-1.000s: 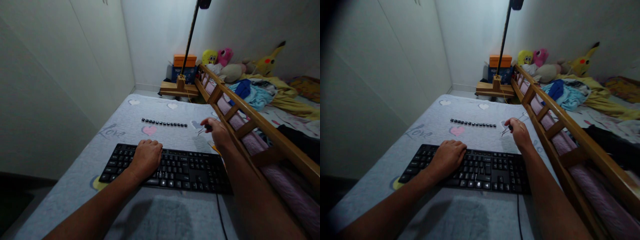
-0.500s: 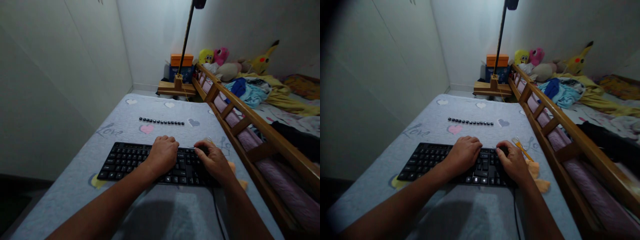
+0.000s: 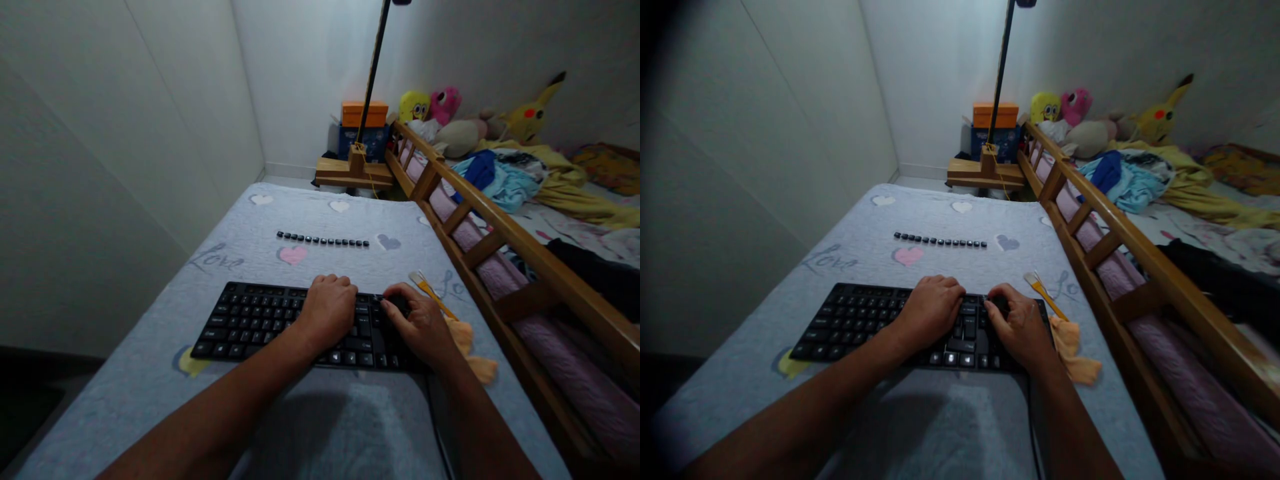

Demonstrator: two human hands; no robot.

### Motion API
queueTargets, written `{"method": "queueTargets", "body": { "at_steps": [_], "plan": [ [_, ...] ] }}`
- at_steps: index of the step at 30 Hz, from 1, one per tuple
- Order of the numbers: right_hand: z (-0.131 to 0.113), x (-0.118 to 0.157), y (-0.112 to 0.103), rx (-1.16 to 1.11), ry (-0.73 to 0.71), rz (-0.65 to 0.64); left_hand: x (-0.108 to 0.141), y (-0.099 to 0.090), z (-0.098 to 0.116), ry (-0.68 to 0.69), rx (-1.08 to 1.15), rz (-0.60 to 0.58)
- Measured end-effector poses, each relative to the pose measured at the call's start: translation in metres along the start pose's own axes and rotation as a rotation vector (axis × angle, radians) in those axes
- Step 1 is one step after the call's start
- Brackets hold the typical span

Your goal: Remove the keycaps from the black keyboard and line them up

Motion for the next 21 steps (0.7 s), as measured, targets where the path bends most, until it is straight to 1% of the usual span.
{"method": "queueTargets", "body": {
  "at_steps": [7, 11, 16, 21],
  "plan": [
    [-0.003, 0.001, 0.004, 0.035, -0.018, -0.005, -0.001, 0.001, 0.001, 0.011, -0.016, 0.003],
    [0.003, 0.002, 0.0, 0.031, 0.01, 0.019, -0.001, 0.001, 0.001, 0.009, -0.027, -0.01],
    [0.013, 0.002, -0.001, 0.026, 0.036, 0.028, -0.001, 0.0, 0.002, 0.022, -0.025, 0.003],
    [0.015, 0.001, 0.0, 0.046, 0.054, 0.031, -0.001, 0.0, 0.003, 0.028, -0.035, 0.007]
  ]
}}
Point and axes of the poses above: each hand's wrist, its own x-axis away from the middle knuckle, its own y-axis out of the palm, z = x × y, the point moved 8 cm from there along -x, towards the middle knuckle, and after that the axes turned 1 degree about -y, right-handed, at the moved point
